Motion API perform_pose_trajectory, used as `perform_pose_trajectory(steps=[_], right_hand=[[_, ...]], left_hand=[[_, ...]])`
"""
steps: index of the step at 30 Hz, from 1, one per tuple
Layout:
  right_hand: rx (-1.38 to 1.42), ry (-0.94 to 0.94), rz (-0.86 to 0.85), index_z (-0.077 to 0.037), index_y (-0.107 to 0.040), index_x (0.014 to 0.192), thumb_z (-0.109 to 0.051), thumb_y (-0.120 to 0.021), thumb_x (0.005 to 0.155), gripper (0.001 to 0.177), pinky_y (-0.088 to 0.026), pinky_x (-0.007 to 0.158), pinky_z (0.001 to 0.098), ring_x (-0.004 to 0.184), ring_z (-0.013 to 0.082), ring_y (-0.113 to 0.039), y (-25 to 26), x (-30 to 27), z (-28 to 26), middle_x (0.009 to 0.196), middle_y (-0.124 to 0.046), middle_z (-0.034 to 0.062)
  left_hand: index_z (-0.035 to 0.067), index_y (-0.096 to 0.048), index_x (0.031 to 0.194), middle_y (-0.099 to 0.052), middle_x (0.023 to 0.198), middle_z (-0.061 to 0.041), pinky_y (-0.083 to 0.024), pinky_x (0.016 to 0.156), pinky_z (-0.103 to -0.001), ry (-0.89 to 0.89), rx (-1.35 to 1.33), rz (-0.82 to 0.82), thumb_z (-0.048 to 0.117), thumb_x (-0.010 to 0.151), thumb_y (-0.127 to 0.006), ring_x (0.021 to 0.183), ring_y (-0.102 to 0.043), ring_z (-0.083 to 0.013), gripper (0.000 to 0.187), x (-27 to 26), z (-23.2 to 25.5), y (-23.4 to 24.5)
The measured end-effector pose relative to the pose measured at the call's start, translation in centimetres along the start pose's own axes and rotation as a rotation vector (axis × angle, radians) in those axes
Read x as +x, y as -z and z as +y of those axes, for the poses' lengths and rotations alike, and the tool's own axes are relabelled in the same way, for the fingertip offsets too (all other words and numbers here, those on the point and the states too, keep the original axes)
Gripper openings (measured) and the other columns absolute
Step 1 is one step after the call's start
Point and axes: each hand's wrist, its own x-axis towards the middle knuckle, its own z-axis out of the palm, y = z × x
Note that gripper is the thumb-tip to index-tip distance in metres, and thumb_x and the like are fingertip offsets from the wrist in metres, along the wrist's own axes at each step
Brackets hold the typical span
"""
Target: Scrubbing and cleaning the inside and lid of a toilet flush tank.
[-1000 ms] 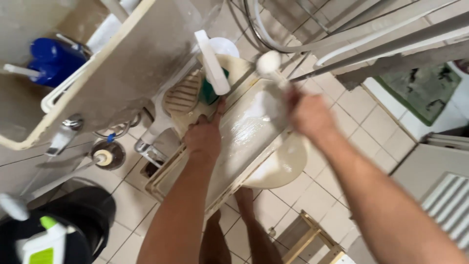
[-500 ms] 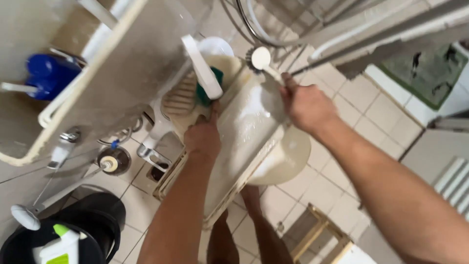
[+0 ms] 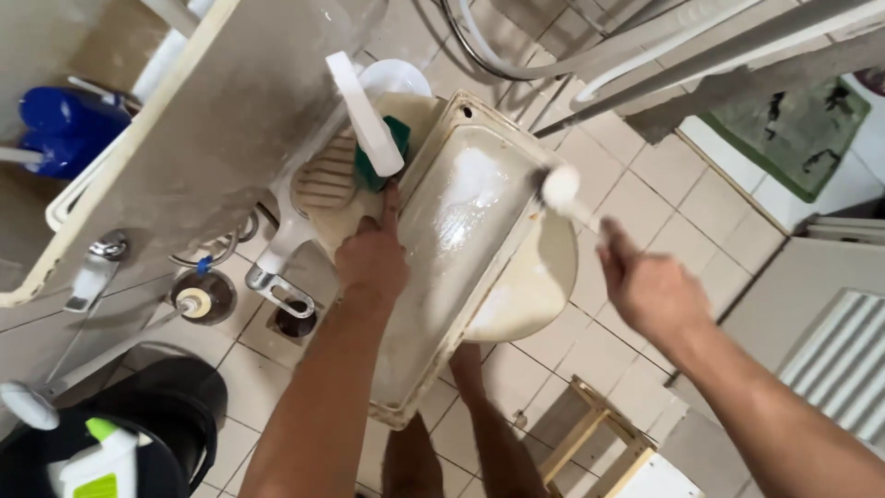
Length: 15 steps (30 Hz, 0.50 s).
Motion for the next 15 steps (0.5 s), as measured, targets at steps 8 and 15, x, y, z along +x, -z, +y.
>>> perform_pose_trajectory(steps=[8,15], right_hand=[[-0.176,0.237,-0.169,-0.007,-0.007,0.167,-0.004,-0.043,0.099,0.077,-0.062,0.050,0.0413,0.066,0.0341,-0.074,-0.7,-4.1,-7.8,0.090,-0.071,0.0229],[-0.111,0.180,-0.059,-0.004,-0.049,0.141,-0.025,-0.043,0.110,0.038,-0.055,0.045,0.0410,0.061,0.0265,-0.071,-6.6,5.7,-6.6,0.080,-0.073,0.0167]], left_hand=[[0.028,0.004,0.165,-0.062,0.122,-0.017,-0.058,0.082,-0.046,0.022,-0.090,-0.011,0.034,0.091,-0.072,0.100,-0.069,-0.0360,0.106,-0.6,-0.5,0.2],[0.025,-0.001,0.167,-0.063,0.124,-0.020,-0.059,0.081,-0.045,-0.031,-0.089,0.027,0.028,0.093,-0.068,0.098,-0.070,-0.0366,0.100,-0.6,-0.5,0.0]])
